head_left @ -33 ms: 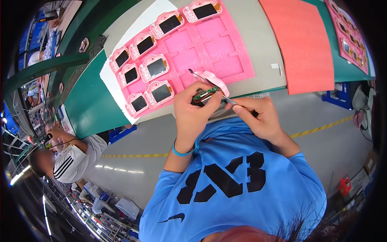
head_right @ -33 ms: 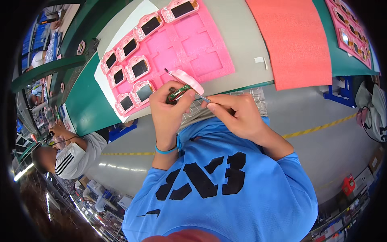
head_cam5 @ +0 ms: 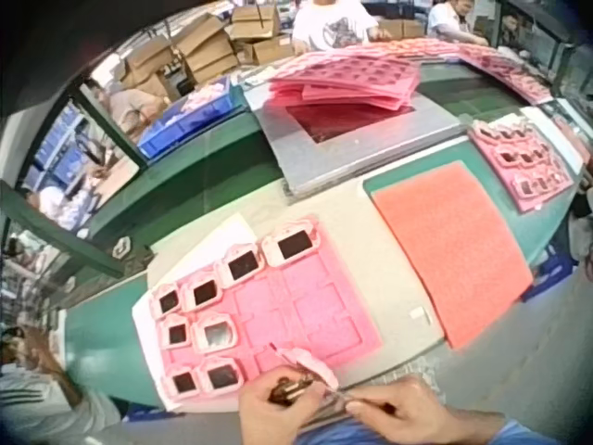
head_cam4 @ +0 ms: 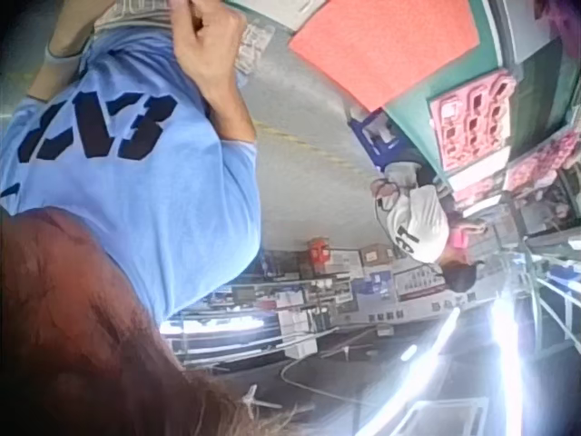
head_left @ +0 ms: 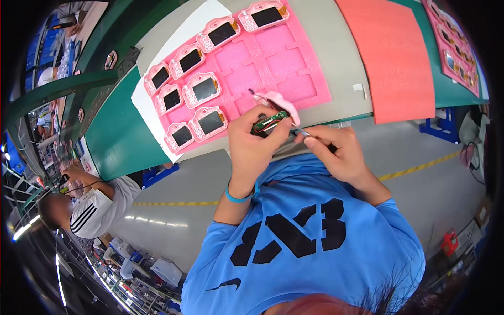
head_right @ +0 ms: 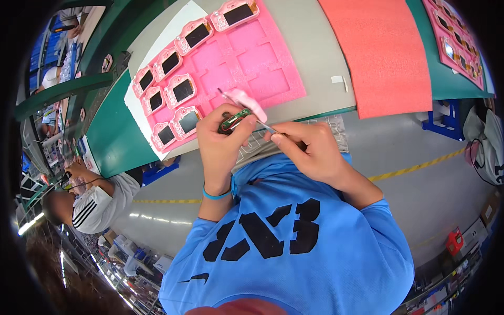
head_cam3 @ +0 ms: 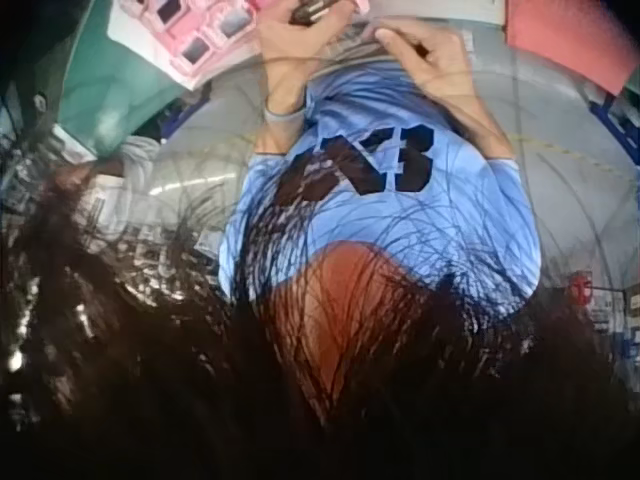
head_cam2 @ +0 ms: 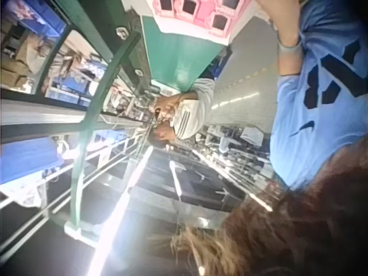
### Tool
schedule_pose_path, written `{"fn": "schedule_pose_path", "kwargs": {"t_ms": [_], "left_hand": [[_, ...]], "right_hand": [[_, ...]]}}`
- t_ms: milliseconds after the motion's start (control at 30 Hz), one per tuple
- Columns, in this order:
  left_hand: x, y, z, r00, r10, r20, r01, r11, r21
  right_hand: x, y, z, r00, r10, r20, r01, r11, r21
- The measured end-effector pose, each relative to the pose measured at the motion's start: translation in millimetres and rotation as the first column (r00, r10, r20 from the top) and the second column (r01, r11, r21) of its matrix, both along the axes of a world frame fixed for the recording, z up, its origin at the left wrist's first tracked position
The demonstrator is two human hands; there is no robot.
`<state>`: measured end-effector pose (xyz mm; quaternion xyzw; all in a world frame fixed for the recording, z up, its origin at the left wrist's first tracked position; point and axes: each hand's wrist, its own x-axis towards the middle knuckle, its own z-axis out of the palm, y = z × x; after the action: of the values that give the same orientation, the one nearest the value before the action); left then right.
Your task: Manually assembling small electronic components and circuit boards into housings at a production line station.
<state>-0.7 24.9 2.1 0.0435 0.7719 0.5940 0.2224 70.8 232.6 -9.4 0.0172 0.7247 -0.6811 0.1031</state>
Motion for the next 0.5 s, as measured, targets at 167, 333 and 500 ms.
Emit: {"fn": "schedule_pose_path", "kwargs": {"t_ms": [167, 333, 500], "left_hand": [[-22.7, 15.1, 9.2, 0.996, -0.080, -0.033, 0.081, 0.996, 0.033], [-37.5, 19.0, 24.4, 0.987, -0.123, 0.100, 0.110, 0.986, 0.128], [-42.0, 1.8, 26.2, 0.981, -0.177, 0.079, 0.164, 0.976, 0.147]], "right_hand": [[1.6, 28.5, 3.6, 0.992, -0.099, 0.082, 0.098, 0.995, 0.019], [-13.7, 35.4, 29.4, 0.978, -0.135, -0.156, 0.166, 0.965, 0.201], [-54.6, 12.1, 12.3, 0.917, 0.159, -0.367, 0.039, 0.877, 0.479]]}}
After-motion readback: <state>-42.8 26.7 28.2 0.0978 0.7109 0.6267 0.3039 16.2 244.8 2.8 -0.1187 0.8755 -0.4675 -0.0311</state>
